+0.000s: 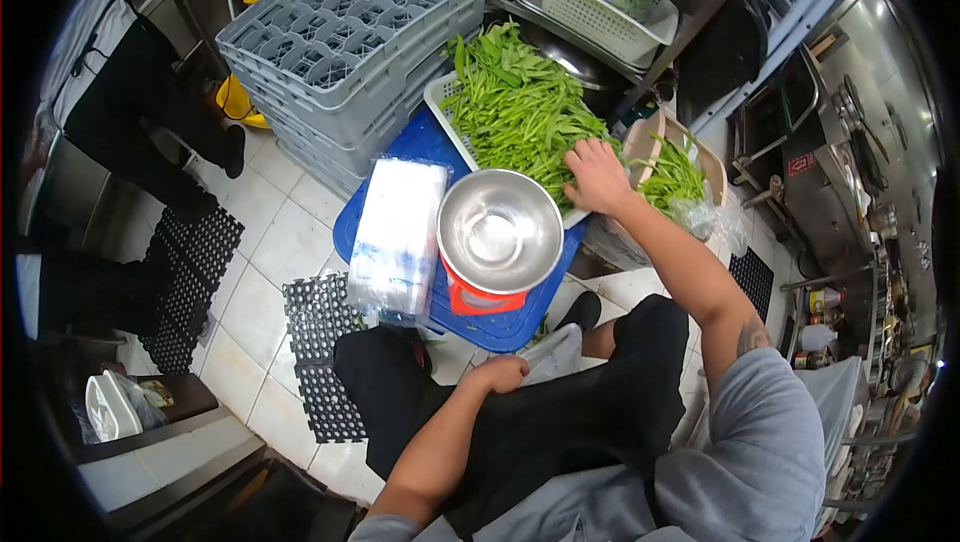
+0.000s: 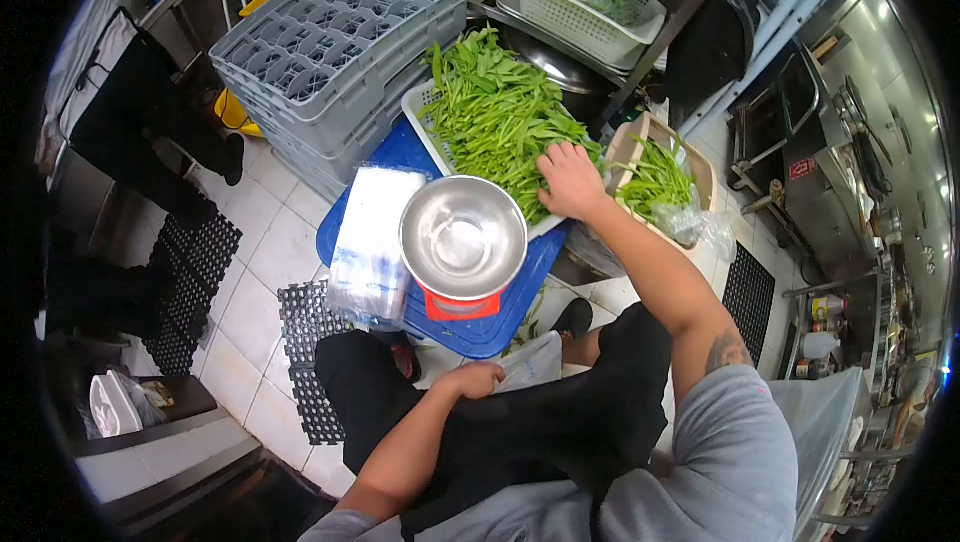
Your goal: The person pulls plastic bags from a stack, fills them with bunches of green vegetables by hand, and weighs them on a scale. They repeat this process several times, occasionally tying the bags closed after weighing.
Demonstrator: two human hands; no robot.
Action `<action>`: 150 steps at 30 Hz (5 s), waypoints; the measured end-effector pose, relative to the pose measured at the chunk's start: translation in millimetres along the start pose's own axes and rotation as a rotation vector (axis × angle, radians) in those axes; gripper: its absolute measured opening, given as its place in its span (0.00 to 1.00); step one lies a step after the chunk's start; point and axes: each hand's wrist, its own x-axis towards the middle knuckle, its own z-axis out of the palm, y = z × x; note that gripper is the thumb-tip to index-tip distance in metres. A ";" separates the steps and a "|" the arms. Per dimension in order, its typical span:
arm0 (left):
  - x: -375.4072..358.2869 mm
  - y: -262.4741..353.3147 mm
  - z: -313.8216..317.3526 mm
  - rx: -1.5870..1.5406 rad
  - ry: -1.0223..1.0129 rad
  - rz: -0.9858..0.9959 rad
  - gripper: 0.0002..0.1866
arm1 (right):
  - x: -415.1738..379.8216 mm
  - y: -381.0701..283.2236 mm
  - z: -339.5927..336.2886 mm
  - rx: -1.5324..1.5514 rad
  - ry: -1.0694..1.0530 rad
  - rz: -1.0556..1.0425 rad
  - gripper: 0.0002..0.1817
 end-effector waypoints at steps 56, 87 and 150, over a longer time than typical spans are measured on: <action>-0.5 20.3 -14.4 -0.076 -0.225 -0.048 0.24 | 176.5 47.2 -4.5 -0.243 -0.319 -0.399 0.19; 3.2 8.1 4.2 -0.139 -0.123 0.008 0.19 | 258.4 0.4 47.5 -0.420 -0.570 -0.351 0.36; -2.6 25.0 -11.5 -0.052 -0.224 -0.048 0.22 | 154.3 46.8 -23.2 -0.209 -0.508 -0.524 0.52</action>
